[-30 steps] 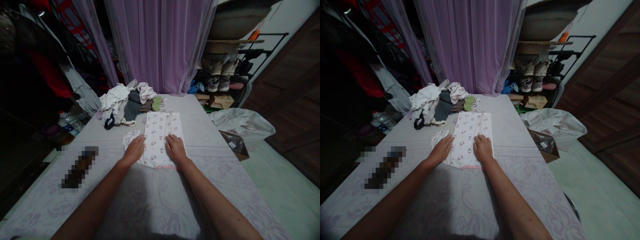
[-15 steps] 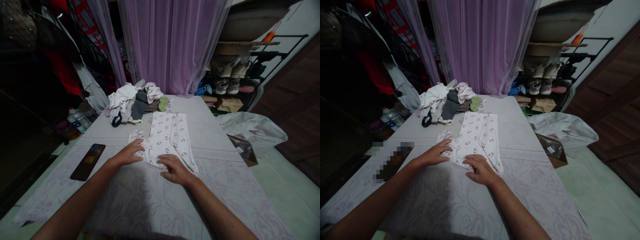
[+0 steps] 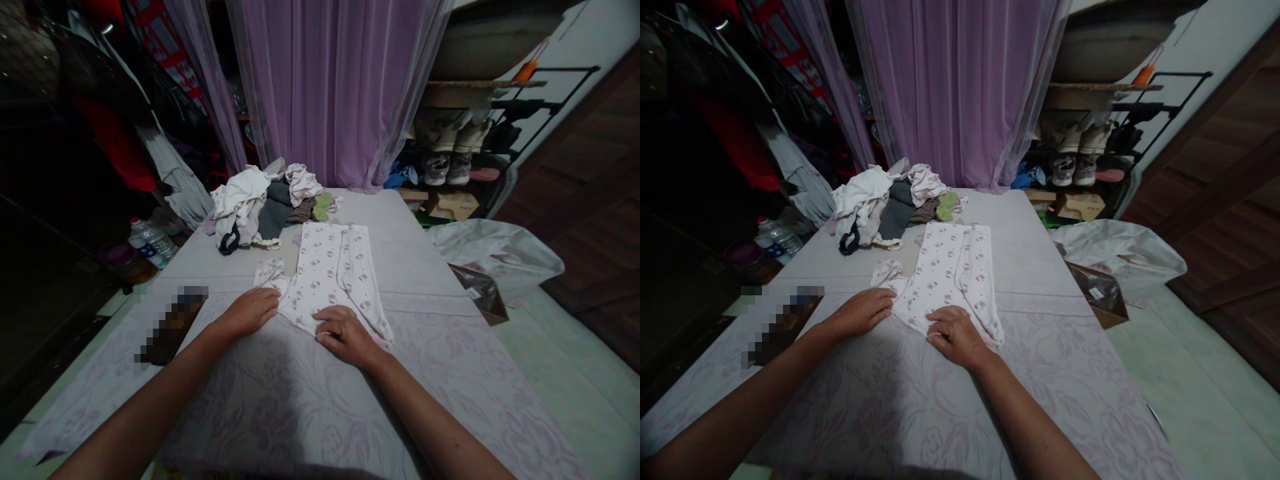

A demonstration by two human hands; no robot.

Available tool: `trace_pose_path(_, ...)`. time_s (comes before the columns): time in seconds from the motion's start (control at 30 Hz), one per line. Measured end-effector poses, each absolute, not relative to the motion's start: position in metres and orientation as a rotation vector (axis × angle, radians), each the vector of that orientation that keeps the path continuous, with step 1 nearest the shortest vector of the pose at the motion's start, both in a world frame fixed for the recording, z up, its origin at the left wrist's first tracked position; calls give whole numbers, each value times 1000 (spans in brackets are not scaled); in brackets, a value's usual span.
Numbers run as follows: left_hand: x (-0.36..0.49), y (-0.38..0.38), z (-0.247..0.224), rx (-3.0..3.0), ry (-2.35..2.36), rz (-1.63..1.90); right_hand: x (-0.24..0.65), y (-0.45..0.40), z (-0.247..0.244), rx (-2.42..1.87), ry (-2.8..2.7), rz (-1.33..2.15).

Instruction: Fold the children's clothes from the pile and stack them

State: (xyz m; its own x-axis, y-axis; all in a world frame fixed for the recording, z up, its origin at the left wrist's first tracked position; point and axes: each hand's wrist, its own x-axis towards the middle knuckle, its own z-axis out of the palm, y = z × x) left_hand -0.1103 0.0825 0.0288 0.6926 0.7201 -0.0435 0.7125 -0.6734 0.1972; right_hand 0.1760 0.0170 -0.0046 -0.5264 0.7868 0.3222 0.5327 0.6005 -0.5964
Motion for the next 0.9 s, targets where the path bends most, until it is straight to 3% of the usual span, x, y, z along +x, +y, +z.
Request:
trace_pose_path(0.17,-107,81,41,2621,1243,118,177,10,4,-1065,-2308,600)
trace_pose_path(0.33,-114,90,45,2237,1934,513,170,24,11,-1059,-2250,608)
trace_pose_path(0.43,-120,108,40,2051,2199,404,161,35,10,-1128,-2246,594)
trace_pose_path(0.6,-116,134,33,2013,2228,175,153,38,0,-1165,-2257,487)
trace_pose_path(0.77,-109,149,33,1649,2051,571,153,32,-10,-1106,-2243,386)
trace_pose_path(0.9,-108,153,41,1447,1883,817,154,34,-4,-1113,-2140,565)
